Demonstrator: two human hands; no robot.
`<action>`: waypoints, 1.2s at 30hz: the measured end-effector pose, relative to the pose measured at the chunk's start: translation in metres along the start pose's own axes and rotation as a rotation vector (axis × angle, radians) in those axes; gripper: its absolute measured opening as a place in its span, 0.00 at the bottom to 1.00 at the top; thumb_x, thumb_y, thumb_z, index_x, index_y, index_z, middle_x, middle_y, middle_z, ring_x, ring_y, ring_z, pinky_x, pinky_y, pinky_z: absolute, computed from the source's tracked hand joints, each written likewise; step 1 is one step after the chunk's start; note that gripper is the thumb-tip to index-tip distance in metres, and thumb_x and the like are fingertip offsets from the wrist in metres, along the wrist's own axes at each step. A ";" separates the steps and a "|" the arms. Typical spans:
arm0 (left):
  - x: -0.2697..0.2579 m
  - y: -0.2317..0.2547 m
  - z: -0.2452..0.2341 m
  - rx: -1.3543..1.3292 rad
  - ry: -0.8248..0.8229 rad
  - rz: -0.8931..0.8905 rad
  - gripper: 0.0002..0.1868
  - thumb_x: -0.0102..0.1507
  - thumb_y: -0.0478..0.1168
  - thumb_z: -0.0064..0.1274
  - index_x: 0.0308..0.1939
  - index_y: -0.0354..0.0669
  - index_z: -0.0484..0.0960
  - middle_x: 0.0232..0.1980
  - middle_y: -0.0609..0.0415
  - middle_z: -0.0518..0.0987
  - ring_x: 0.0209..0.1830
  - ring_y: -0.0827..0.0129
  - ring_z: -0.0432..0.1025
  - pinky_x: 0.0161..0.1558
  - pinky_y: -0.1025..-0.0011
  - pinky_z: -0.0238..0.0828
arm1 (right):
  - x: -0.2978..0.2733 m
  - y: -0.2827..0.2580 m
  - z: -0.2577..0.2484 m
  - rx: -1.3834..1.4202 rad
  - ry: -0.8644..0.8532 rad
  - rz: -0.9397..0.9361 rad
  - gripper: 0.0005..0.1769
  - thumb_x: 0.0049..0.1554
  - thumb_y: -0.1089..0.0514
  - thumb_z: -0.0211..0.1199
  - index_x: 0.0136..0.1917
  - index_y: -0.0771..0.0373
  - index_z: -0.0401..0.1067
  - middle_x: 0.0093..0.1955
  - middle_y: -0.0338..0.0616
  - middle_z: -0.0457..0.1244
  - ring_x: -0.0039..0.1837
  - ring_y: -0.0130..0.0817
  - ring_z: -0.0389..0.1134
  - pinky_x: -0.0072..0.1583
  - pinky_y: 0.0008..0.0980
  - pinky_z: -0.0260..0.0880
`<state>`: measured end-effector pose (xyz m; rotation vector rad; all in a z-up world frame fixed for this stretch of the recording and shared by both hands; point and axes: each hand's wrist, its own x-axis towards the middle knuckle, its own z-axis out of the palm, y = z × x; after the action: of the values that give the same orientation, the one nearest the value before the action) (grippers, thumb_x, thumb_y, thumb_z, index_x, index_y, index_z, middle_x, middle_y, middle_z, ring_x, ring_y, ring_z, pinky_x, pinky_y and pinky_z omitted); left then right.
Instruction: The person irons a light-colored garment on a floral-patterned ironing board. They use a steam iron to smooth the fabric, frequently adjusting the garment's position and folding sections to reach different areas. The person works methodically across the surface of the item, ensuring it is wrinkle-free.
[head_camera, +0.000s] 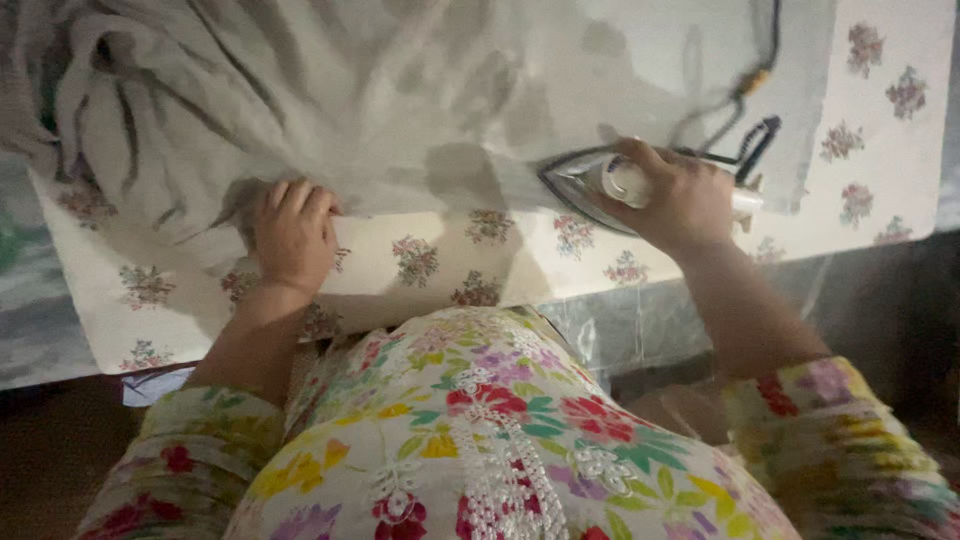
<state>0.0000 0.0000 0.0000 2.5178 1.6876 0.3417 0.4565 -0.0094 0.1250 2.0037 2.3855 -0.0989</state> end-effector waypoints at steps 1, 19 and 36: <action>-0.001 -0.001 -0.004 -0.043 0.011 -0.009 0.05 0.65 0.31 0.57 0.41 0.47 0.82 0.48 0.54 0.77 0.56 0.56 0.70 0.63 0.54 0.66 | 0.007 0.000 -0.004 -0.011 -0.074 0.005 0.34 0.58 0.27 0.64 0.69 0.46 0.72 0.51 0.44 0.73 0.46 0.39 0.76 0.42 0.38 0.77; -0.042 -0.035 -0.030 -0.134 0.229 -0.212 0.07 0.61 0.37 0.60 0.40 0.42 0.79 0.50 0.50 0.76 0.55 0.50 0.69 0.57 0.50 0.65 | 0.129 -0.262 -0.017 -0.058 -0.466 -0.277 0.35 0.62 0.29 0.58 0.69 0.55 0.62 0.39 0.53 0.69 0.40 0.43 0.74 0.41 0.42 0.76; -0.048 -0.042 -0.017 -0.376 0.371 -0.238 0.14 0.68 0.38 0.53 0.53 0.33 0.71 0.54 0.37 0.72 0.57 0.42 0.67 0.61 0.51 0.66 | 0.086 -0.246 -0.030 0.010 -0.416 -0.231 0.34 0.55 0.27 0.61 0.63 0.52 0.68 0.40 0.47 0.71 0.36 0.38 0.74 0.38 0.40 0.74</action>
<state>-0.0594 -0.0294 0.0016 2.0489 1.8055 1.0441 0.2003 0.0351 0.1576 1.5136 2.3238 -0.4802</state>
